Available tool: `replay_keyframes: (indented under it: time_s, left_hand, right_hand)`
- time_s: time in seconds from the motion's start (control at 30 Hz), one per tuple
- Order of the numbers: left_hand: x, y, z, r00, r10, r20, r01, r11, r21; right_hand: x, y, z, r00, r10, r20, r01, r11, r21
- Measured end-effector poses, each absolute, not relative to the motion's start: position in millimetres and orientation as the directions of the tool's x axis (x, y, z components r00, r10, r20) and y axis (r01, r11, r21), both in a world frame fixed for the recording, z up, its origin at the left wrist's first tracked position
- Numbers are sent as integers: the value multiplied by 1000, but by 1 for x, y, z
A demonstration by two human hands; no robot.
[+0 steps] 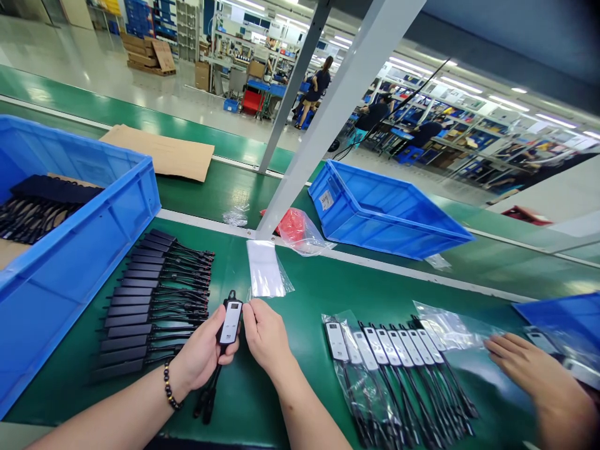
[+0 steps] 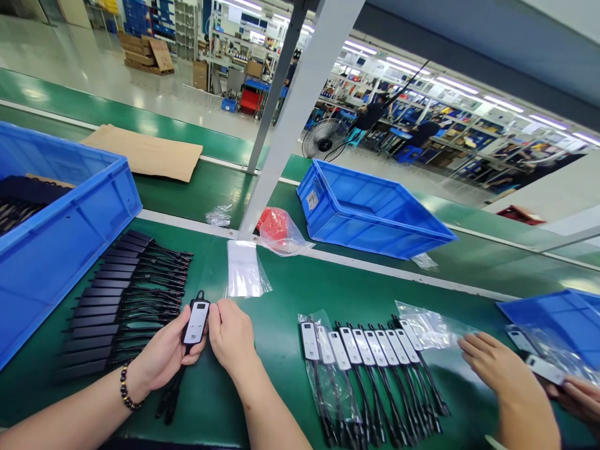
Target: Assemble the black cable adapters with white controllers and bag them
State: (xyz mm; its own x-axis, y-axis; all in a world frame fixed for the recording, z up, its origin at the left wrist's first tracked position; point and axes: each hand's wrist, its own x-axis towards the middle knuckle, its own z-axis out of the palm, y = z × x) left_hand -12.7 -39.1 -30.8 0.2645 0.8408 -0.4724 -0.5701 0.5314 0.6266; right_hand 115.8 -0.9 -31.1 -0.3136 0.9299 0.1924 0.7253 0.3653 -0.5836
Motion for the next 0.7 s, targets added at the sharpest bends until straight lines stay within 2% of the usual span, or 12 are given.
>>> replay_keyframes:
  time_s: [0.37, 0.53, 0.7]
  left_hand:
    - [-12, -39, -31, 268, 842, -469, -570, 531, 627]
    - [-13, -40, -31, 252, 844, -474, -578, 524, 626]
    - [-13, -39, -29, 243, 840, -485, -579, 527, 622]
  right_hand:
    - [116, 0, -32, -323, 935, 144, 673, 334, -660]
    - [121, -3, -27, -366, 914, 176, 582, 373, -723]
    - [122, -2, -27, -355, 918, 177, 649, 378, -660]
